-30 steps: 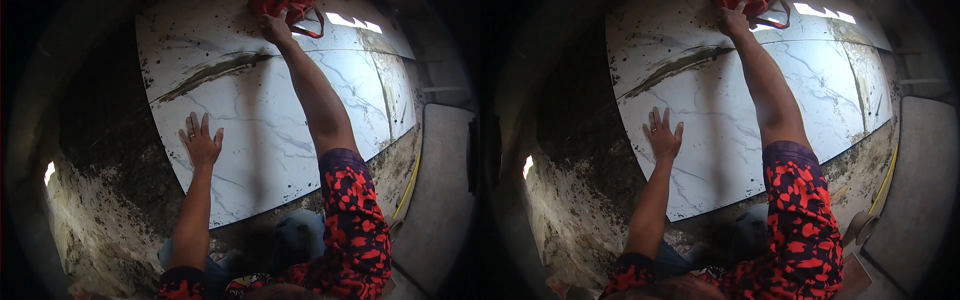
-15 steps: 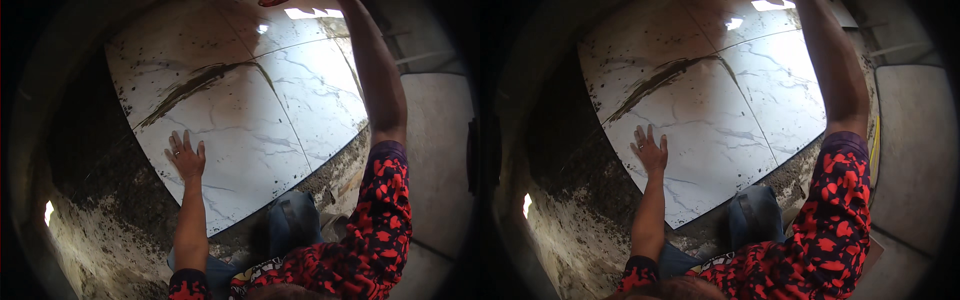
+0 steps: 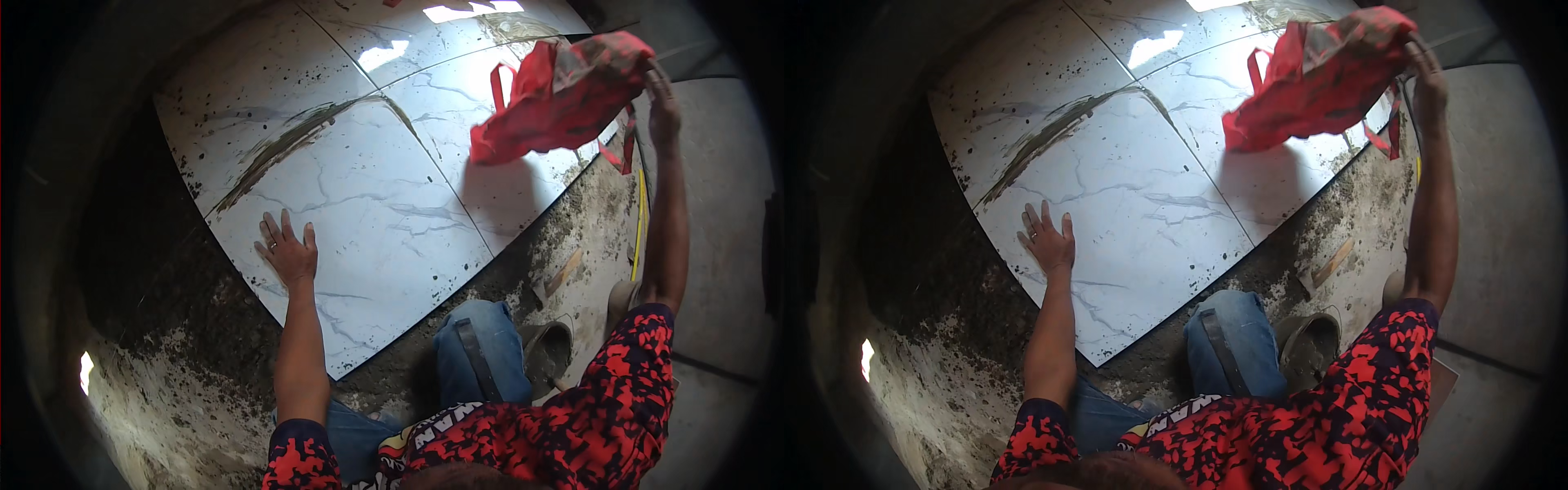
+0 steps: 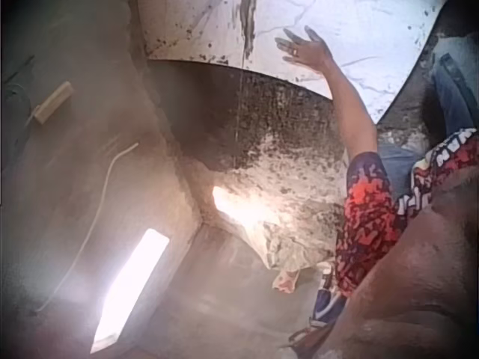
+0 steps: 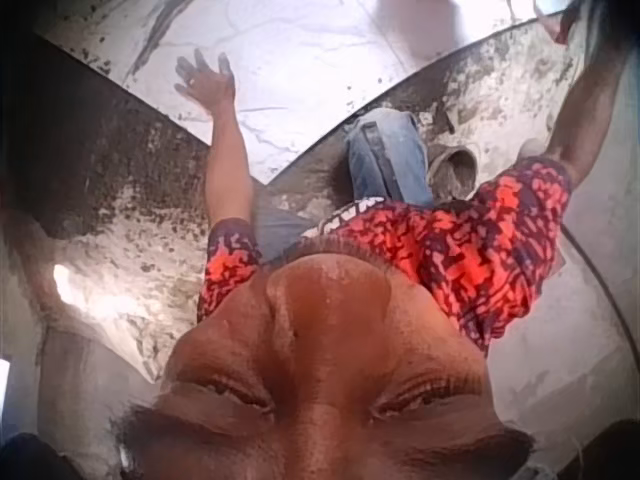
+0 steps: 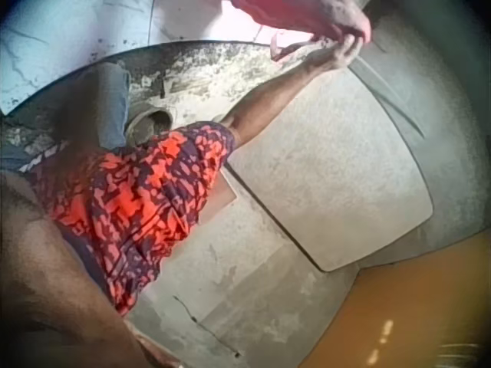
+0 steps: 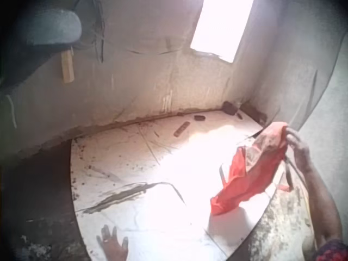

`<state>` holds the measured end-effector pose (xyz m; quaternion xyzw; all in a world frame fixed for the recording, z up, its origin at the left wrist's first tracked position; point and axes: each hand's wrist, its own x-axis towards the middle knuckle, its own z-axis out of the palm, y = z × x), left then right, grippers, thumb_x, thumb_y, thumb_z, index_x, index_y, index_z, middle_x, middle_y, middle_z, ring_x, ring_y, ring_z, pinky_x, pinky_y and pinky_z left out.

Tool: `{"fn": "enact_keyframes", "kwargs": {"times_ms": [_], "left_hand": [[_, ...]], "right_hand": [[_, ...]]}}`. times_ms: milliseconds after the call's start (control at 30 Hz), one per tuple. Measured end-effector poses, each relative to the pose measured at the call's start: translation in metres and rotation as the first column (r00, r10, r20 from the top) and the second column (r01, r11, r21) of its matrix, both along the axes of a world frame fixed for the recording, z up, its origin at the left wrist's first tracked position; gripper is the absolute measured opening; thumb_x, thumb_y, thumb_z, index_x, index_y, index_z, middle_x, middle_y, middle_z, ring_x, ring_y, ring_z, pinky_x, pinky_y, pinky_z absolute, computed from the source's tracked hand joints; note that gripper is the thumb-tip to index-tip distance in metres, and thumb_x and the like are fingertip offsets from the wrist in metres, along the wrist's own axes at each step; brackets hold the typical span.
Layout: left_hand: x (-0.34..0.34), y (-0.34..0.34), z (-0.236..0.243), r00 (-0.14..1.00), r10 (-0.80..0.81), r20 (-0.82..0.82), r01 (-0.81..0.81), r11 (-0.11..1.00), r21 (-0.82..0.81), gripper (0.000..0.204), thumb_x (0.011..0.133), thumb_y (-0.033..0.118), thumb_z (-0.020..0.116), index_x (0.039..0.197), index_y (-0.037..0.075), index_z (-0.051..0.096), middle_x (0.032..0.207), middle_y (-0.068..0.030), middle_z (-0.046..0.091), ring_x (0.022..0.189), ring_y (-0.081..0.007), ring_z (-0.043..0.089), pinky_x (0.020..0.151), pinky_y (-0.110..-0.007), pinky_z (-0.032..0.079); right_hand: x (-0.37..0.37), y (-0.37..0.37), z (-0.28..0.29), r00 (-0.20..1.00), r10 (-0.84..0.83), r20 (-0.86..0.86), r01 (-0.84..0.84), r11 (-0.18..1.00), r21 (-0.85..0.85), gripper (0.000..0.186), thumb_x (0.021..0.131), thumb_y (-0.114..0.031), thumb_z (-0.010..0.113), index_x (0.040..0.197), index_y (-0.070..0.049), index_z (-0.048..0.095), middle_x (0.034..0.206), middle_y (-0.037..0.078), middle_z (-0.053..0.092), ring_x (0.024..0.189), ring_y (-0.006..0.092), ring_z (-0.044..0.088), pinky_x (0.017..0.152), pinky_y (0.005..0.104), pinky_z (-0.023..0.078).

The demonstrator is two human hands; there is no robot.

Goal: The person spreads mortar on the floor using a trowel, lays a floor tile in place, and taps it with a wooden block. The person then wipes the tile with a cloth and taps it again.

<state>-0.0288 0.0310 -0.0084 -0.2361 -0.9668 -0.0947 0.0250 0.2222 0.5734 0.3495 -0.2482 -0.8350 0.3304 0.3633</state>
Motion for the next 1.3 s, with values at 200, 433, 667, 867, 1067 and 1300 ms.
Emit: {"fn": "enact_keyframes", "kwargs": {"times_ms": [200, 433, 667, 867, 1067, 1300], "left_hand": [[0.0, -0.003, -0.001, 1.0, 0.009, 0.026, -0.008, 0.999, -0.047, 0.059, 0.089, 0.048, 0.044, 0.138, 0.019, 0.034, 0.148, -0.0118, 0.021, 0.137, -0.029, 0.018, 0.108, -0.056, 0.012], [0.003, 0.005, 0.001, 0.999, 0.003, 0.044, -0.001, 0.999, -0.043, 0.059, 0.089, 0.048, 0.045, 0.139, 0.019, 0.032, 0.148, -0.0123, 0.02, 0.137, -0.0293, 0.017, 0.109, -0.056, 0.01], [0.001, 0.001, 0.002, 0.999, 0.004, 0.052, -0.001, 0.998, -0.064, 0.06, 0.088, 0.047, 0.046, 0.139, 0.018, 0.031, 0.149, -0.0128, 0.019, 0.137, -0.03, 0.017, 0.109, -0.056, 0.01], [0.0, -0.009, -0.001, 0.998, -0.002, 0.057, 0.005, 0.999, -0.05, 0.06, 0.088, 0.047, 0.047, 0.138, 0.018, 0.032, 0.148, -0.0131, 0.019, 0.137, -0.0307, 0.017, 0.108, -0.057, 0.01], [0.0, -0.005, -0.007, 0.999, -0.023, 0.036, 0.025, 0.999, -0.032, 0.059, 0.088, 0.049, 0.046, 0.138, 0.021, 0.032, 0.148, -0.0124, 0.019, 0.137, -0.0311, 0.018, 0.107, -0.059, 0.012], [-0.003, -0.009, -0.013, 0.999, -0.027, 0.028, 0.029, 0.998, -0.059, 0.061, 0.088, 0.051, 0.045, 0.139, 0.021, 0.032, 0.149, -0.0109, 0.019, 0.137, -0.0298, 0.017, 0.108, -0.058, 0.011]], "right_hand": [[0.013, -0.01, -0.239, 0.639, -0.205, 0.741, -0.03, 0.956, 0.291, 0.09, 0.073, -0.056, 0.065, 0.135, 0.003, 0.036, 0.137, 0.022, 0.039, 0.13, 0.0392, 0.031, 0.108, 0.0432, 0.024], [0.025, -0.016, -0.343, 0.494, -0.407, 0.768, 0.282, 0.911, 0.302, 0.108, 0.065, -0.067, 0.064, 0.144, -0.009, 0.02, 0.144, 0.017, 0.028, 0.13, 0.0477, 0.023, 0.106, 0.0529, 0.023], [-0.049, -0.066, -0.326, 0.809, -0.135, 0.572, 0.064, 0.988, 0.141, 0.05, 0.083, -0.007, 0.048, 0.132, -0.012, 0.044, 0.119, 0.017, 0.056, 0.112, 0.0333, 0.052, 0.093, 0.0394, 0.04], [-0.247, -0.114, -0.287, 0.86, 0.385, 0.335, -0.443, 0.89, 0.112, 0.051, 0.078, -0.003, 0.056, 0.127, -0.015, 0.048, 0.109, 0.013, 0.058, 0.103, 0.0331, 0.055, 0.084, 0.0378, 0.046], [-0.326, -0.151, -0.321, 0.597, -0.031, 0.802, -0.443, 0.82, 0.361, 0.062, 0.083, -0.051, 0.053, 0.132, -0.016, 0.039, 0.143, 0.015, 0.028, 0.131, 0.0354, 0.027, 0.094, 0.0629, 0.033], [-0.25, -0.172, -0.314, 0.593, 0.102, 0.799, -0.6, 0.717, 0.354, 0.053, 0.083, -0.023, 0.058, 0.129, -0.006, 0.042, 0.13, 0.012, 0.045, 0.122, 0.0235, 0.041, 0.093, 0.044, 0.041]]}}
